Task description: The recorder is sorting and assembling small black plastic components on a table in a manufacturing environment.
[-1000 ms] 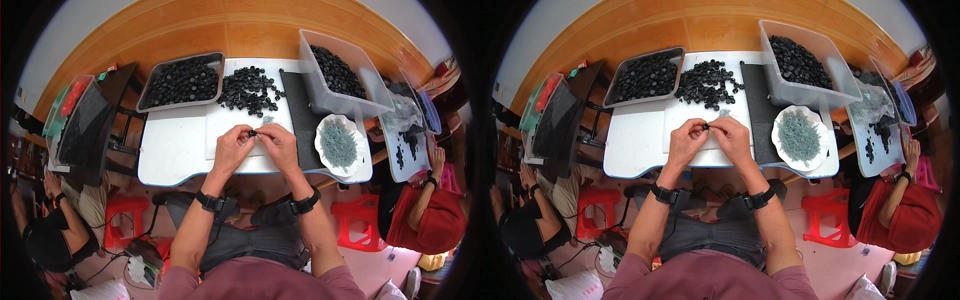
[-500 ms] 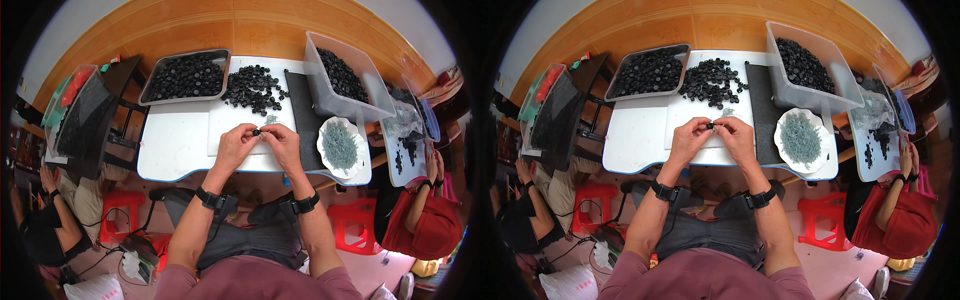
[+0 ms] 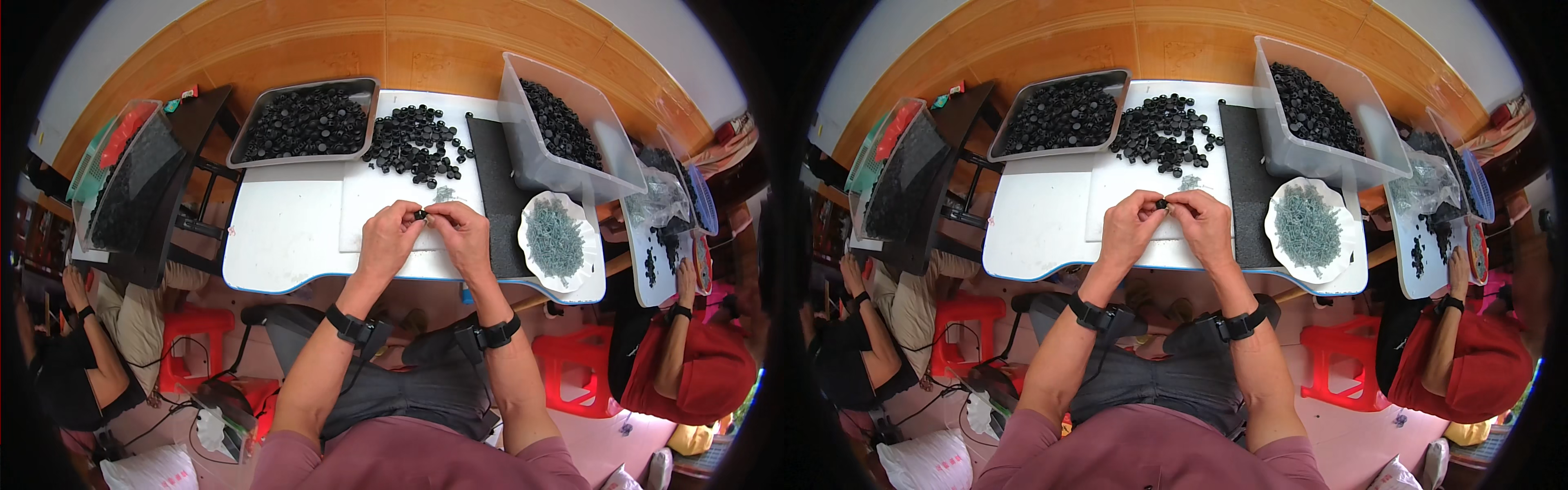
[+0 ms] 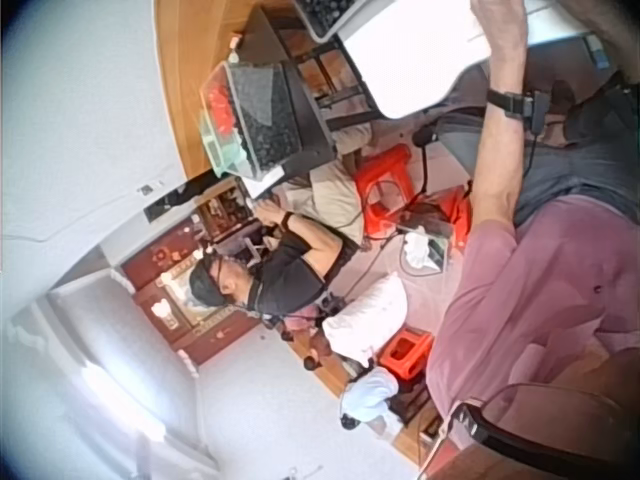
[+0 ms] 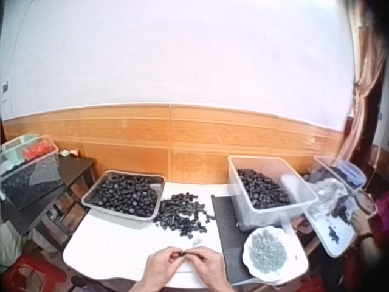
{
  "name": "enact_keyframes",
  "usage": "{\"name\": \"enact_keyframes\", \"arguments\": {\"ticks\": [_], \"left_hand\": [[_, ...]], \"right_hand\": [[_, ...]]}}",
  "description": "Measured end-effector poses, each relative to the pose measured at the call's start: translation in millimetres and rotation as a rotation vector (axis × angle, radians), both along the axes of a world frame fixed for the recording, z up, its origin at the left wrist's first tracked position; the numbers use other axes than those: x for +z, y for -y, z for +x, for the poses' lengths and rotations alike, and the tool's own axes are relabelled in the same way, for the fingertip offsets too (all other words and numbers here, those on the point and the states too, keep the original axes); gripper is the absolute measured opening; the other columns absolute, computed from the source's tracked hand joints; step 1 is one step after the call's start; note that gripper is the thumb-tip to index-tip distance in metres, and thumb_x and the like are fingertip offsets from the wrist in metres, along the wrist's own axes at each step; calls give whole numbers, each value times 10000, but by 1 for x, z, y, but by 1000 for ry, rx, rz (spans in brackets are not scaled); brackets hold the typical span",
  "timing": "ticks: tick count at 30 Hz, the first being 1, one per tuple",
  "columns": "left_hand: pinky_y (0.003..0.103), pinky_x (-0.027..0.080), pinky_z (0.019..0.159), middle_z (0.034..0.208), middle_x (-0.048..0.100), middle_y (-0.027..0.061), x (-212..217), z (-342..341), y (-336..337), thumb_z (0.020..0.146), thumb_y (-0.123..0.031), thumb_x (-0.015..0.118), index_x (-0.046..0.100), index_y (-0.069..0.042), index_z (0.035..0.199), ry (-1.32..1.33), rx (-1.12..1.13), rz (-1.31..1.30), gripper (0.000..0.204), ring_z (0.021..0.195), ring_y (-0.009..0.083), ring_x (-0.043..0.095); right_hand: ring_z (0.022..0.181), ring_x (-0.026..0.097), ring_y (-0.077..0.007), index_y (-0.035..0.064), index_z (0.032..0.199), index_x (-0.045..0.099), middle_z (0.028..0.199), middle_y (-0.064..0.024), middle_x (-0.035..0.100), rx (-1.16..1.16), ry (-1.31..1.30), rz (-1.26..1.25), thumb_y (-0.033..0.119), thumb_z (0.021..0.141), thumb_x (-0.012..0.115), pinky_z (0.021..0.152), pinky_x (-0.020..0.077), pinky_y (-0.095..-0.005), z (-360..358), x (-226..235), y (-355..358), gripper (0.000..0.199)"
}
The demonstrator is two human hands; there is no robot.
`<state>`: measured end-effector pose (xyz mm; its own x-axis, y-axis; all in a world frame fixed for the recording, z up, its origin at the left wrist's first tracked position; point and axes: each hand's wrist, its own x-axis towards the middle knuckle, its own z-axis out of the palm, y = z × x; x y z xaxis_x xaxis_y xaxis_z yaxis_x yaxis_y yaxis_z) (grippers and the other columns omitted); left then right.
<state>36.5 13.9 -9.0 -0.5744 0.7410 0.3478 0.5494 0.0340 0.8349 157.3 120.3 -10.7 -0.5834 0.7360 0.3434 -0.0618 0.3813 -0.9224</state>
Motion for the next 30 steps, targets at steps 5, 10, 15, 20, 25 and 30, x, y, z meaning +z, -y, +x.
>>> {"name": "enact_keyframes", "arguments": {"ticks": [5, 10, 15, 20, 25, 30], "left_hand": [[302, 584, 682, 854, 753, 111, 2, 3, 1, 867, -92, 799, 725, -15, 1056, -75, 38, 3, 217, 734, 193, 733], [306, 586, 684, 847, 752, 105, -3, 0, 1, 848, -80, 812, 727, -22, 1054, -47, 19, 28, 231, 738, 190, 736], [297, 585, 689, 846, 755, 102, 0, -1, 1, 846, -68, 808, 730, -24, 1047, -42, 11, 16, 221, 736, 181, 737], [281, 584, 701, 856, 768, 89, 1, -4, 2, 850, -54, 795, 743, -25, 1066, 67, 11, -29, 224, 749, 153, 735], [273, 590, 746, 907, 783, 92, 4, -8, 3, 866, -76, 789, 745, -9, 1132, 130, -30, -96, 278, 796, 134, 741], [265, 580, 828, 983, 786, 95, 13, -14, 9, 902, -76, 760, 736, 11, 1167, 219, -104, -107, 279, 896, 130, 738]], "right_hand": [[775, 716, -169, -8, 986, 777, 886, -113, 750, -9, 13, 80, -40, 869, 710, 692, 554, -273, 0, 4, 1, 139], [788, 721, -189, -6, 974, 774, 896, -112, 747, -5, 3, 143, -64, 856, 709, 695, 560, -286, 0, 7, 3, 147], [789, 727, -225, -7, 955, 762, 893, -123, 739, -7, -6, 277, -84, 837, 710, 695, 564, -301, -1, 11, 5, 150], [783, 717, -270, 15, 967, 758, 892, -122, 734, -44, -11, 424, -72, 832, 714, 689, 565, -332, -1, 10, 11, 167], [761, 693, -288, 42, 986, 757, 894, -102, 734, -80, 36, 563, -40, 817, 736, 691, 554, -378, -3, 8, 11, 189], [762, 690, -291, 43, 1083, 732, 894, -100, 734, -131, 35, 633, -35, 820, 733, 698, 553, -387, -6, 11, 16, 275]]}}
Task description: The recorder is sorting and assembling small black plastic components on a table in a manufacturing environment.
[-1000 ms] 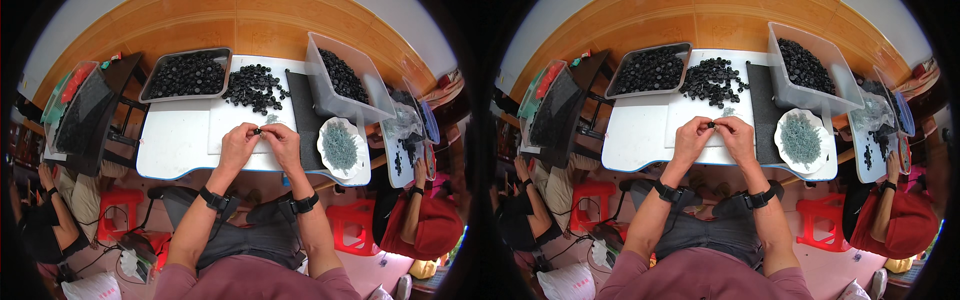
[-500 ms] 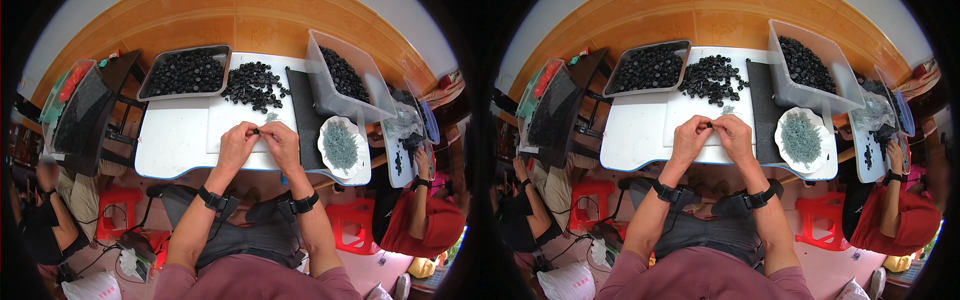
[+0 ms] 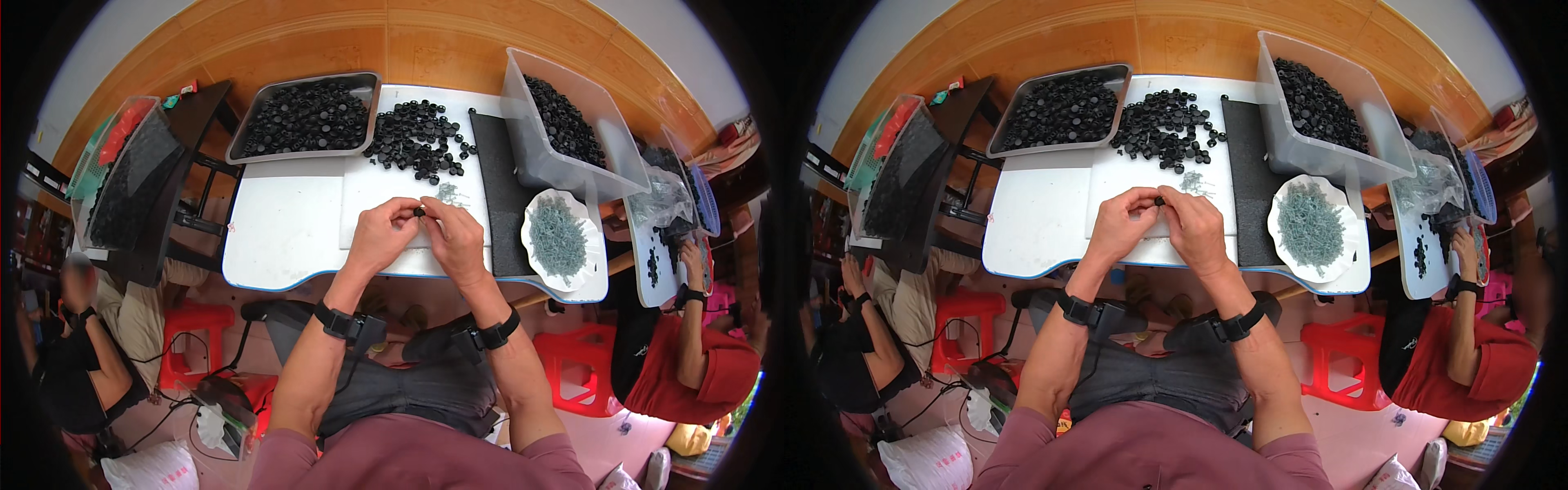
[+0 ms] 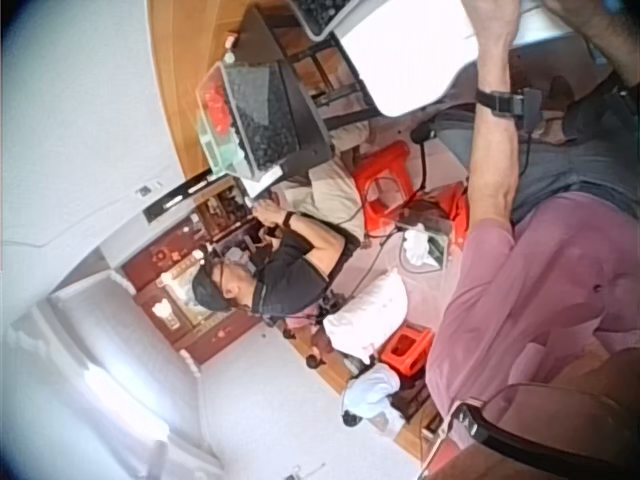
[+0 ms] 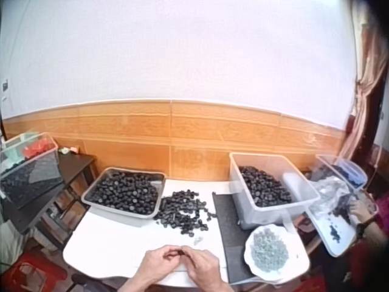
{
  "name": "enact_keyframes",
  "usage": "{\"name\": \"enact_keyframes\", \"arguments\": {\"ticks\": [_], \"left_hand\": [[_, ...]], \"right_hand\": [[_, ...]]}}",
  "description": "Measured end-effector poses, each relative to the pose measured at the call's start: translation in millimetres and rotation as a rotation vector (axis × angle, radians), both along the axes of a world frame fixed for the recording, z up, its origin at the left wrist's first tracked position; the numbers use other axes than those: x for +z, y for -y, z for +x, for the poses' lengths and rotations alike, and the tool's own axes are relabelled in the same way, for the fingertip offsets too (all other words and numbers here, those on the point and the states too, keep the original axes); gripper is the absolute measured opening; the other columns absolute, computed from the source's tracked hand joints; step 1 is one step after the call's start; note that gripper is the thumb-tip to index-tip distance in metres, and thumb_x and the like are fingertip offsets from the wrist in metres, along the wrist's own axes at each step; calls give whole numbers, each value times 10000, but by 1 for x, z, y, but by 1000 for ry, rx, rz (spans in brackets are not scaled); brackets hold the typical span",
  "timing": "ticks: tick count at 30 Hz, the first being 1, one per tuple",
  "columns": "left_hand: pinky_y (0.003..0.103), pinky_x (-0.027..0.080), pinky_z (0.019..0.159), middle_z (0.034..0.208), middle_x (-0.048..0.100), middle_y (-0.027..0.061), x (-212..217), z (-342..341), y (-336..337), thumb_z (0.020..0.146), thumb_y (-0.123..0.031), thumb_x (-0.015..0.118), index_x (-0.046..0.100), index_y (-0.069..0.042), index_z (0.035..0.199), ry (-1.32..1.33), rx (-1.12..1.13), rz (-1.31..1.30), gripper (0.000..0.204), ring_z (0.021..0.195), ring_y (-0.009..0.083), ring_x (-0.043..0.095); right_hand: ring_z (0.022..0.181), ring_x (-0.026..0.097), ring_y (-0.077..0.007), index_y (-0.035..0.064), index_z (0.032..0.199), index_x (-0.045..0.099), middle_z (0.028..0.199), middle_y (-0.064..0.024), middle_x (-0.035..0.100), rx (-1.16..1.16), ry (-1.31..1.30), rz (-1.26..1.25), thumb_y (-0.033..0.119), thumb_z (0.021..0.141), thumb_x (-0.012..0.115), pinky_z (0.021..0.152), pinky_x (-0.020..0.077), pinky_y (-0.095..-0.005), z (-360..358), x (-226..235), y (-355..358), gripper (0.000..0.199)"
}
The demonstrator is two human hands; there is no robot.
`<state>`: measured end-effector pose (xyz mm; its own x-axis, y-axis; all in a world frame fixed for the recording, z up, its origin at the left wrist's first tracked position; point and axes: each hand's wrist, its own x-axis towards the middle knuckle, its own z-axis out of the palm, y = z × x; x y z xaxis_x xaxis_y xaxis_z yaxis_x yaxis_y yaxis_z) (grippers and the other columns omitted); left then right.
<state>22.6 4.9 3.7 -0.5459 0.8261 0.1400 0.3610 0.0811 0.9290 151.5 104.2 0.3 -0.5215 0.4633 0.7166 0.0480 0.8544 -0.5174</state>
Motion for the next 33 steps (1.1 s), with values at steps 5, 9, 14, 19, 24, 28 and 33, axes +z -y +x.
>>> {"name": "enact_keyframes", "arguments": {"ticks": [5, 9, 14, 19, 24, 28, 33], "left_hand": [[257, 566, 866, 1039, 779, 107, -1, -7, 1, 945, -55, 727, 726, 43, 1174, 274, -49, 49, 249, 964, 127, 718], [243, 559, 855, 1053, 775, 112, 2, -10, 1, 945, -40, 732, 719, 52, 1183, 337, -71, 18, 255, 969, 123, 710], [232, 552, 846, 1049, 774, 103, 0, -12, 1, 935, -37, 742, 725, 46, 1176, 411, -69, 30, 255, 956, 114, 707], [230, 551, 823, 1012, 772, 85, -2, -11, 3, 910, -103, 786, 736, 47, 1148, 390, -32, 23, 286, 929, 105, 702], [223, 534, 809, 989, 750, 55, 3, -4, 2, 916, -115, 787, 743, 26, 1131, 299, -9, 12, 261, 911, 82, 673], [205, 512, 776, 949, 730, 17, 5, -2, 2, 925, -116, 781, 746, 17, 1108, 264, 0, -11, 229, 871, 52, 640], [241, 557, 812, 965, 766, 67, -4, -6, 2, 896, -109, 796, 760, 9, 1098, 273, 15, 10, 237, 888, 97, 696]], "right_hand": [[758, 688, -283, 35, 1143, 718, 882, -108, 731, 14, -8, 115, -37, 826, 723, 698, 552, -385, -1, -1, 1, 325], [752, 686, -275, 33, 1143, 718, 877, -110, 733, 18, 16, 153, -48, 830, 712, 697, 553, -384, 1, 1, 2, 323], [738, 678, -287, 36, 1129, 720, 878, -111, 737, 49, -18, 161, -49, 840, 706, 683, 554, -388, 0, -1, 0, 302], [784, 725, -277, 31, 1192, 683, 928, -131, 756, 125, -39, -160, -53, 882, 683, 723, 579, -354, 3, -2, -2, 321], [828, 749, -185, 10, 1269, 639, 951, -126, 769, -49, -123, -528, -57, 927, 638, 764, 586, -307, 4, -4, -7, 348], [825, 738, -156, -13, 1267, 635, 962, -110, 768, -69, -225, -671, -28, 940, 644, 752, 585, -297, 5, -7, -11, 328], [813, 733, -151, -13, 1270, 636, 956, -108, 767, -76, -192, -660, -10, 946, 638, 746, 581, -292, 3, -7, -11, 324]]}}
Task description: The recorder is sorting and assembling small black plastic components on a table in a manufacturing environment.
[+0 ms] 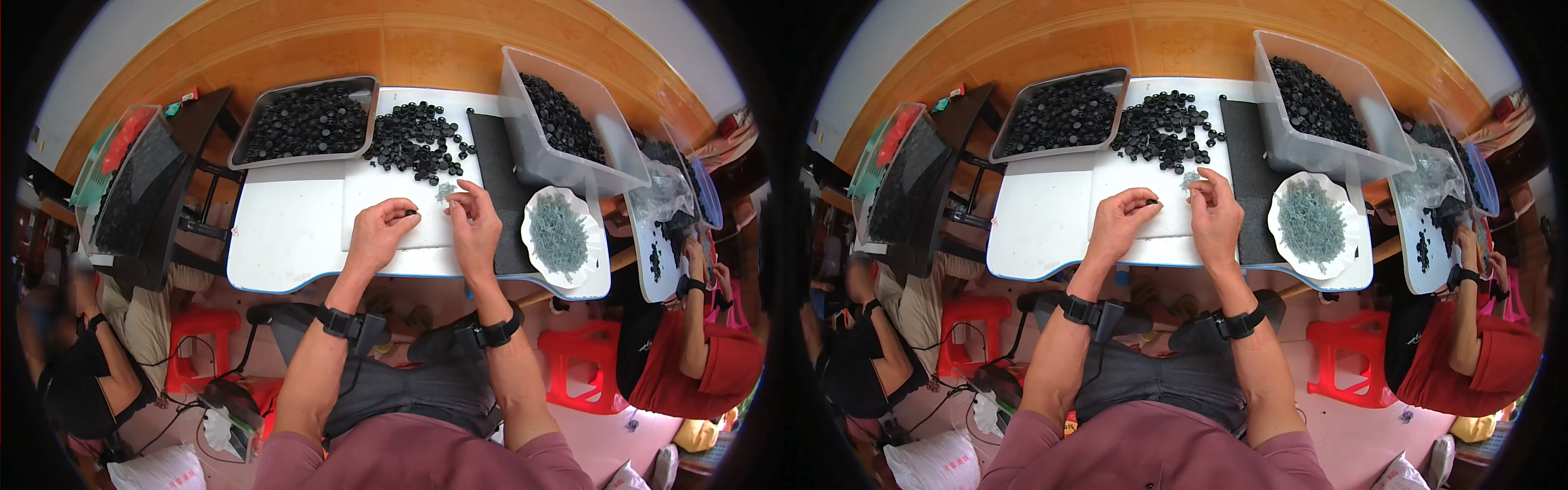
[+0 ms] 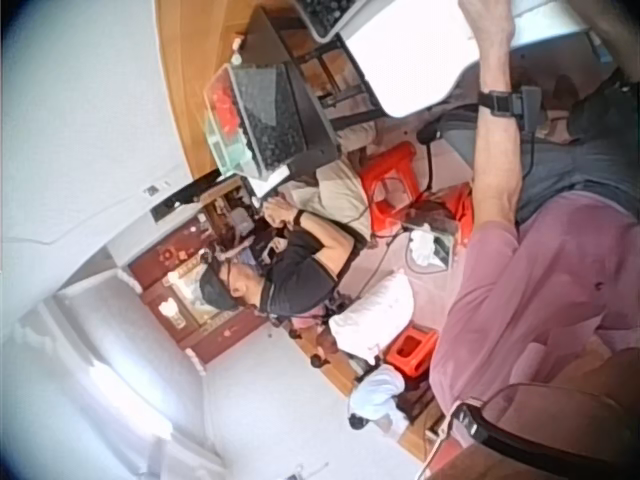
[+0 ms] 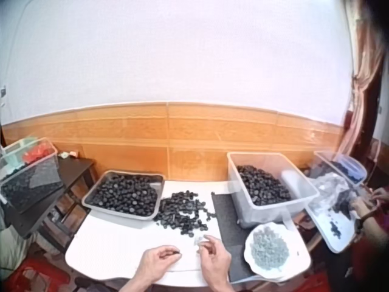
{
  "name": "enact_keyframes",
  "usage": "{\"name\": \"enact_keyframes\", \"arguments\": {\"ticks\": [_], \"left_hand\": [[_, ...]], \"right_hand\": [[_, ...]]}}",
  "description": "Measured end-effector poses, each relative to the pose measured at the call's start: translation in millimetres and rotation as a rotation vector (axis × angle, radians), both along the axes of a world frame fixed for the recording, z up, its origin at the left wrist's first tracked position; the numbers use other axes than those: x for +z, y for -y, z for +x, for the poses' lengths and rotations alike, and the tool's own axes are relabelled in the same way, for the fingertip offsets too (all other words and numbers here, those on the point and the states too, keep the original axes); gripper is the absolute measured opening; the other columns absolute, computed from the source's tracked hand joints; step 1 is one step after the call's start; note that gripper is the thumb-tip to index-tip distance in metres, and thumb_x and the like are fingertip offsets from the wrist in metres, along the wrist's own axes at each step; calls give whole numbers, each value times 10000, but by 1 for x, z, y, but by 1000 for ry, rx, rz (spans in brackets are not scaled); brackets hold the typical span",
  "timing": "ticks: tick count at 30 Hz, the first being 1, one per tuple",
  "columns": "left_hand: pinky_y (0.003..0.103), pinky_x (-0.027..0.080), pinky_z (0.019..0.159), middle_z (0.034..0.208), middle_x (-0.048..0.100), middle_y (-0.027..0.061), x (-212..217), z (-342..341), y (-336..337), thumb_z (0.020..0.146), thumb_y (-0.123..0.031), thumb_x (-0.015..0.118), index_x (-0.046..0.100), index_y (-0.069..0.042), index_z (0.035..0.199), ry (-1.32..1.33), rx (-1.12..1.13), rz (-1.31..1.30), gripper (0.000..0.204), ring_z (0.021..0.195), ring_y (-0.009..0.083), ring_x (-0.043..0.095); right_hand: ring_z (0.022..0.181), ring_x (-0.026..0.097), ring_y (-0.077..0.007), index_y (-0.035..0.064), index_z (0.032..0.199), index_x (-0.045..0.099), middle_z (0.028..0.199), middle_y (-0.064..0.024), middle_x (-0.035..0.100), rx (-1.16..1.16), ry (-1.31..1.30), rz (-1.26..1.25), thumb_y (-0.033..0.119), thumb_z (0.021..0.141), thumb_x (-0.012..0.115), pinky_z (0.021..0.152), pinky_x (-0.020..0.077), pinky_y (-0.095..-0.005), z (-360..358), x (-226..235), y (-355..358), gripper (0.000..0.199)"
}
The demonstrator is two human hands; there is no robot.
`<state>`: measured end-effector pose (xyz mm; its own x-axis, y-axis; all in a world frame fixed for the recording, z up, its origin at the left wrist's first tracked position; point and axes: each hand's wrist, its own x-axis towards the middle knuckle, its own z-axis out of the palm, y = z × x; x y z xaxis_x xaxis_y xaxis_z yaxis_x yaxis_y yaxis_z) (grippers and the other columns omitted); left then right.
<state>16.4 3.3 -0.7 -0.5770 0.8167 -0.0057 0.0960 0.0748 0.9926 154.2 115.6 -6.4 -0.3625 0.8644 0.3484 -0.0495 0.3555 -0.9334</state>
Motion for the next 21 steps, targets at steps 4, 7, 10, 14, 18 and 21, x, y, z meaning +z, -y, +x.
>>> {"name": "enact_keyframes", "arguments": {"ticks": [4, 7, 10, 14, 18, 21], "left_hand": [[236, 553, 762, 928, 768, 56, 2, 2, -3, 880, -122, 816, 770, 7, 1087, 26, 30, -24, 249, 827, 81, 682], [230, 548, 748, 909, 768, 49, -2, 2, -1, 872, -132, 830, 772, 5, 1089, 26, 27, 10, 262, 811, 71, 673], [225, 548, 756, 924, 767, 53, -5, 2, 1, 880, -122, 826, 766, 16, 1090, 9, 12, 31, 258, 832, 71, 679], [214, 542, 761, 950, 763, 58, -5, -2, 0, 898, -112, 809, 753, 34, 1099, 72, -17, 82, 255, 845, 72, 679], [225, 532, 750, 926, 766, 31, 13, -29, -3, 900, -133, 799, 765, -3, 1117, -70, 94, 35, 255, 816, 63, 662], [265, 552, 765, 924, 777, 54, 49, -78, -8, 887, -129, 801, 764, -15, 1133, -267, 207, 105, 274, 819, 103, 690]], "right_hand": [[807, 733, -150, -6, 1263, 646, 953, -106, 770, -22, 14, 6, -8, 942, 641, 737, 576, -291, 1, -2, -2, 320], [804, 734, -152, -1, 1252, 656, 952, -108, 771, -22, 32, 9, -8, 940, 643, 730, 573, -291, 1, 0, 0, 312], [802, 732, -151, 3, 1242, 664, 947, -109, 770, -24, 43, 14, -9, 938, 645, 724, 570, -290, 0, -1, 0, 305], [790, 728, -153, 0, 1230, 669, 941, -111, 768, -28, 42, 3, -8, 938, 639, 717, 570, -293, 1, -1, -1, 294], [783, 723, -150, -3, 1218, 674, 933, -111, 766, -35, 36, -26, -12, 933, 631, 711, 569, -294, 2, -5, -3, 288], [775, 719, -148, -6, 1204, 681, 930, -113, 765, -31, 34, 13, -20, 925, 626, 704, 567, -294, 1, -7, -4, 284]]}}
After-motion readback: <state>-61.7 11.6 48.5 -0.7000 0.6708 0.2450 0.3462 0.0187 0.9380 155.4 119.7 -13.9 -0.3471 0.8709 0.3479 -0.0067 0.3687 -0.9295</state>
